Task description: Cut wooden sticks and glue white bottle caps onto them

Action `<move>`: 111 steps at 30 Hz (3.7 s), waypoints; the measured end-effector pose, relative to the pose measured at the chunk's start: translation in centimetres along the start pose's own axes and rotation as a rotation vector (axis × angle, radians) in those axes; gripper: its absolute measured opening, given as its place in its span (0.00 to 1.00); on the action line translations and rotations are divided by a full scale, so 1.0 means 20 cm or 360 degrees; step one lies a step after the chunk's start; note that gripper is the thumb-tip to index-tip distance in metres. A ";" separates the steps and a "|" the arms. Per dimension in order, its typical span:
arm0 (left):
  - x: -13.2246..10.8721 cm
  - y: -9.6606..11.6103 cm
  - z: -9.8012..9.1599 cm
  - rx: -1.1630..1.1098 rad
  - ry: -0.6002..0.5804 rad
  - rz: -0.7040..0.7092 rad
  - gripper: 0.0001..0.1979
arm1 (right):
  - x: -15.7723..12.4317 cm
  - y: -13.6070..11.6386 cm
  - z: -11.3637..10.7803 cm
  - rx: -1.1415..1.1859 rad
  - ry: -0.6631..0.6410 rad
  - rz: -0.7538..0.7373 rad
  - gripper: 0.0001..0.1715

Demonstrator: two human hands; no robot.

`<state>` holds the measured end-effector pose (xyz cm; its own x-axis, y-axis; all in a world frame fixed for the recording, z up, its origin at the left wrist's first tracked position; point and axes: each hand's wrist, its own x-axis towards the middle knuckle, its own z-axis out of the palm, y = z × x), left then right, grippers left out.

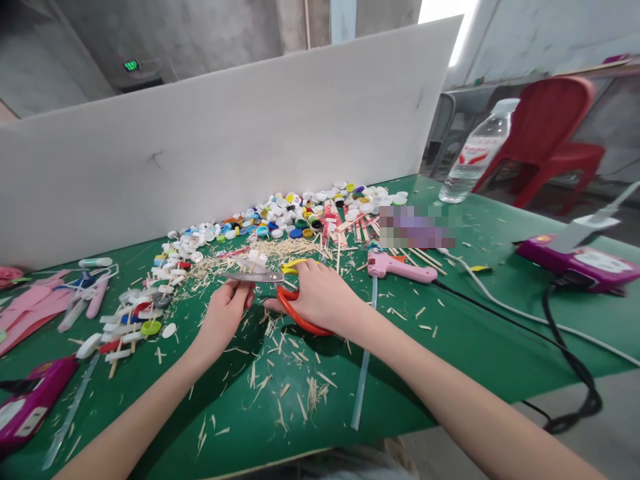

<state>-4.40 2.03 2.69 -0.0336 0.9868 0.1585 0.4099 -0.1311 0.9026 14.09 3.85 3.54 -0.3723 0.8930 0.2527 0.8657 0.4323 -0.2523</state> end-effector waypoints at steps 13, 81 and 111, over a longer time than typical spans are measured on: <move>-0.04 0.03 0.03 -0.1189 -0.0108 -0.0416 0.11 | 0.02 0.04 0.00 -0.0117 0.0051 0.0068 0.42; 0.02 -0.02 -0.04 -0.0066 -0.0008 0.0219 0.18 | 0.02 0.10 -0.05 0.0535 -0.0266 0.0072 0.31; 0.04 -0.09 -0.06 0.1144 0.0253 0.1016 0.11 | 0.01 0.03 -0.09 0.0042 0.0572 -0.0645 0.26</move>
<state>-6.37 2.94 1.62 0.2869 0.7192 0.6328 0.8504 -0.4953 0.1773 15.09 4.01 5.09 -0.5327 0.5573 0.6369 0.6661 0.7403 -0.0907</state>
